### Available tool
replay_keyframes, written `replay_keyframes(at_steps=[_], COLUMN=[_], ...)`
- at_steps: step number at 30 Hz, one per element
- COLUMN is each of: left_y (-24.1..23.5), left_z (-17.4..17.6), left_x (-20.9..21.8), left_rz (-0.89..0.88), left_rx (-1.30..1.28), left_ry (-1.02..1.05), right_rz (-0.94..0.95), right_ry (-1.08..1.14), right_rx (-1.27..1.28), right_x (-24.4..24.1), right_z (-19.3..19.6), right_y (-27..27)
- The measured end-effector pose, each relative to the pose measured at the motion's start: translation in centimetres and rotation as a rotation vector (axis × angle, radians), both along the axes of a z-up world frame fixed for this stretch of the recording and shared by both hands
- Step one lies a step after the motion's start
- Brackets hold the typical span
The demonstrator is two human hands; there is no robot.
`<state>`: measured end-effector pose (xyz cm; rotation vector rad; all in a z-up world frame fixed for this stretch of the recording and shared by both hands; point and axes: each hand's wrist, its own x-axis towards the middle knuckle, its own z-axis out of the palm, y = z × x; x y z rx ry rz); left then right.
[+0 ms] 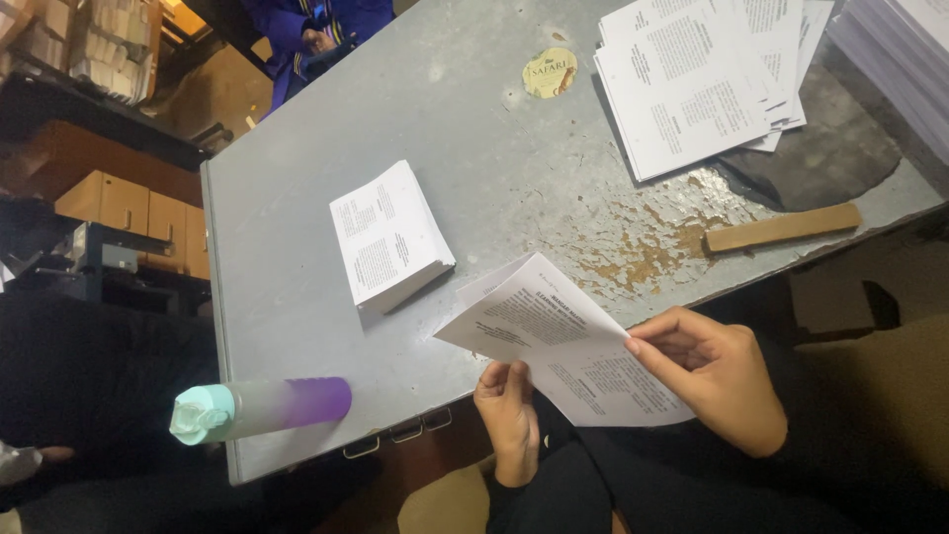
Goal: Folding printed paper sheets and stacking them on a table
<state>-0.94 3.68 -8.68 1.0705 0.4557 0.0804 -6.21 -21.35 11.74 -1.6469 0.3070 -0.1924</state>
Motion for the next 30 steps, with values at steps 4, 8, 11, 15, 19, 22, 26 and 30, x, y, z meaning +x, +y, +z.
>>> replay_keyframes(at_steps=[4, 8, 11, 15, 19, 22, 26, 30], left_y=[0.1, 0.0, -0.7, -1.4, -1.3, -1.4, -1.3, -1.3], left_z=[-0.2, -0.1, 2.1, 4.8, 9.2, 10.8, 9.7, 7.4], left_x=[0.1, 0.6, 1.2, 2.2, 4.9, 7.8, 11.5, 12.9], left_rz=[0.004, 0.011, 0.019, -0.133, -0.231, -0.381, -0.444, -0.461], left_rx=[0.01, 0.17, 0.28, 0.466, 0.811, 0.64, 0.619, 0.585], left_ry=[-0.013, -0.079, 0.018, 0.048, -0.112, -0.037, 0.08, 0.169], right_rz=[-0.033, 0.015, 0.105, 0.156, 0.236, 0.134, 0.075, 0.089], right_ry=[-0.026, -0.187, -0.287, -0.218, -0.113, 0.096, 0.234, 0.192], right_rx=[-0.073, -0.354, -0.408, -0.335, -0.246, -0.176, -0.069, -0.103], right_x=[0.1, 1.3, 2.9, 4.4, 7.4, 10.2, 13.8, 14.4], right_z=[0.6, 0.6, 0.0, -3.5, -6.7, -8.6, -13.5, -14.7], right_y=[-0.1, -1.9, -3.6, -5.5, -6.2, -5.6, -6.0, -5.8])
